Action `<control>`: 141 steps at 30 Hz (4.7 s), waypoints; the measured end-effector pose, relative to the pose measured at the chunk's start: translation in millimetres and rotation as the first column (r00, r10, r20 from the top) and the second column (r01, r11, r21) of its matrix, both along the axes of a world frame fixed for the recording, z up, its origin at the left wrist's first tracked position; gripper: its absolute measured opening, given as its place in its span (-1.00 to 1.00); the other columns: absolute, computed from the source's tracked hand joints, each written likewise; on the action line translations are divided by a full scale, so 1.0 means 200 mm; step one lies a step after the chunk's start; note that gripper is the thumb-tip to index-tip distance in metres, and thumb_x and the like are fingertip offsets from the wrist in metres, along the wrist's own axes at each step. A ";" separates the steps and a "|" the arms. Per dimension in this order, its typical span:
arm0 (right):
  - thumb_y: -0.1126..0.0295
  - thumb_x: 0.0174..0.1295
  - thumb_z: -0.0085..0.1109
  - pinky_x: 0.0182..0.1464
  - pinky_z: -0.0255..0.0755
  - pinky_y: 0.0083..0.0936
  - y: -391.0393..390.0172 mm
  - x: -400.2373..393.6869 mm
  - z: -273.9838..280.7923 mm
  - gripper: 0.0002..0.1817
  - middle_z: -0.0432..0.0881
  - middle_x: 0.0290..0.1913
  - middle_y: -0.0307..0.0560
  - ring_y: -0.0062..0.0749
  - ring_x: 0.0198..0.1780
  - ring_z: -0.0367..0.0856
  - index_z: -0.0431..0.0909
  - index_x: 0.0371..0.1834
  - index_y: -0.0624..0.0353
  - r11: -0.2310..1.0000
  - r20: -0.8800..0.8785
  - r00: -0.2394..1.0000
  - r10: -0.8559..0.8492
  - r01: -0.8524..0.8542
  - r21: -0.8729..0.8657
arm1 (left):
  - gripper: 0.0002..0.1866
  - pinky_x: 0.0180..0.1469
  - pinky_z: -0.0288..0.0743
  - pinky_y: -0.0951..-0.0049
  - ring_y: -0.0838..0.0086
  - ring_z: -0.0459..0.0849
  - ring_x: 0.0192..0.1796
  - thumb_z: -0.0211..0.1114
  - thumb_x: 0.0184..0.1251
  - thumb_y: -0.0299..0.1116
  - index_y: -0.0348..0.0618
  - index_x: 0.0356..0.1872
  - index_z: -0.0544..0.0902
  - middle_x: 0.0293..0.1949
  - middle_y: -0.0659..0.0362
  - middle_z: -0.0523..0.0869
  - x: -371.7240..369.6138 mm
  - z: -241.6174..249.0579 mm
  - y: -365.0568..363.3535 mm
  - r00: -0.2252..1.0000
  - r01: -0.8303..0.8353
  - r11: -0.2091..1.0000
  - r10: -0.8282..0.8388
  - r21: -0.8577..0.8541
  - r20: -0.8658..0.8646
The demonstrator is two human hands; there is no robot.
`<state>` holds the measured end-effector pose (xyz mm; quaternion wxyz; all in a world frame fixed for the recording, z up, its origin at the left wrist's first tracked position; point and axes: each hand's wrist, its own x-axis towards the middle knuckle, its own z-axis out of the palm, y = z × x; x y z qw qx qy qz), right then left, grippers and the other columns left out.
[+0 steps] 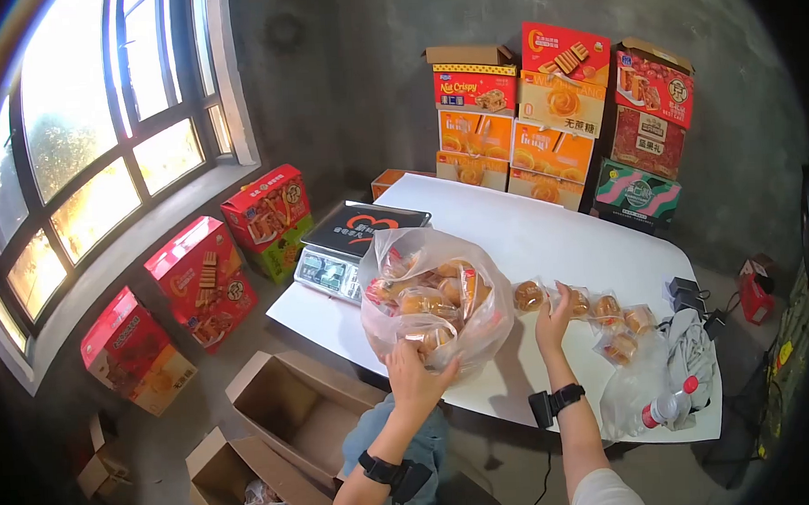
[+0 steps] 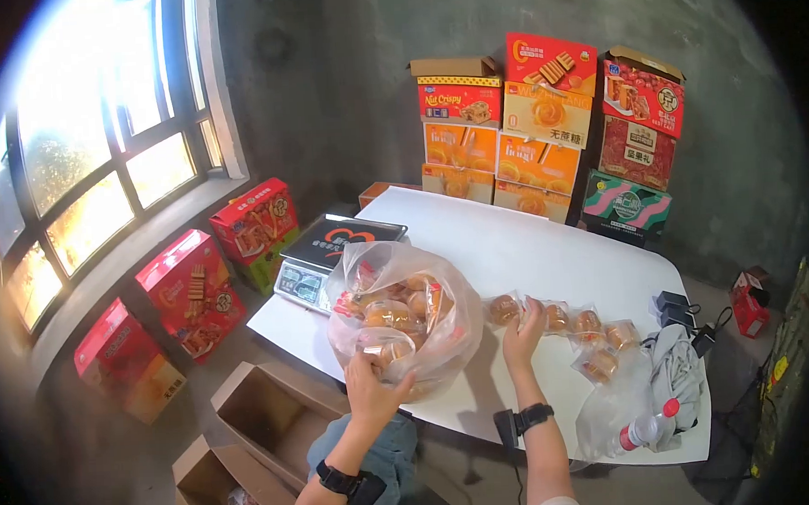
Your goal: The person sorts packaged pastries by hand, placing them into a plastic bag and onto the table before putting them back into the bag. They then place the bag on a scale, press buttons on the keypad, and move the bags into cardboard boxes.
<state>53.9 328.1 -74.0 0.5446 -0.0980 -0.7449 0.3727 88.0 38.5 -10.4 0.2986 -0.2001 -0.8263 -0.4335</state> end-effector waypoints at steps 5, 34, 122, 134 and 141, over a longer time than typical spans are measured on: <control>0.19 0.18 0.01 0.29 -0.01 0.01 0.20 -0.23 -0.18 -0.46 0.26 0.22 0.27 0.18 0.28 0.14 0.28 0.20 0.25 0.915 0.426 0.837 -0.342 0.195 0.352 | -0.57 -0.29 0.28 0.37 0.36 0.40 -0.40 0.46 -0.17 -0.35 -0.21 -0.32 0.38 -0.48 0.16 0.42 -0.04 -0.17 -0.08 0.996 0.039 0.978 -0.055 0.206 0.070; 0.22 0.00 0.13 -0.08 0.37 0.15 0.12 -0.39 -0.22 -0.38 0.36 0.12 0.15 0.14 0.05 0.40 0.30 0.23 0.01 0.611 0.662 0.354 -0.661 -0.257 0.748 | -0.61 -0.14 0.32 0.52 0.47 0.43 -0.20 0.05 0.11 -0.64 -0.29 0.03 0.37 -0.17 0.08 0.45 -0.12 -0.19 -0.16 0.991 0.123 0.915 -0.092 0.383 -0.100; 0.14 0.22 -0.09 -0.26 0.53 -0.20 0.01 -0.46 0.17 -0.64 0.61 -0.03 -0.29 -0.29 -0.09 0.64 0.54 0.02 -0.09 0.903 0.846 -0.375 -0.380 -0.351 0.250 | -0.56 0.32 0.00 -0.04 -0.22 0.10 0.33 -0.22 0.44 -0.36 0.13 0.30 -0.02 0.33 -0.28 0.05 -0.29 -0.41 -0.15 0.975 -0.035 0.999 0.036 0.006 -0.220; 0.11 0.20 -0.10 -0.20 0.51 -0.17 -0.01 -0.44 0.19 -0.64 0.61 -0.02 -0.29 -0.26 -0.04 0.61 0.56 -0.01 -0.10 0.919 0.865 -0.371 -0.339 -0.329 0.218 | -0.40 0.39 -0.15 0.20 -0.02 -0.03 0.40 -0.36 0.45 -0.15 -0.45 0.32 -0.01 0.36 -0.21 0.02 -0.23 -0.25 -0.14 0.980 0.042 0.963 -0.092 0.266 0.177; 0.11 0.20 -0.10 -0.22 0.53 -0.16 0.03 -0.46 0.12 -0.64 0.62 -0.04 -0.28 -0.25 -0.05 0.62 0.58 -0.04 -0.11 0.900 0.856 -0.334 -0.395 -0.328 0.287 | -0.36 0.38 -0.12 0.22 -0.02 0.01 0.39 -0.33 0.43 -0.10 -0.45 0.33 -0.01 0.34 -0.22 0.05 -0.27 -0.37 -0.15 0.989 0.035 0.977 -0.064 0.212 0.131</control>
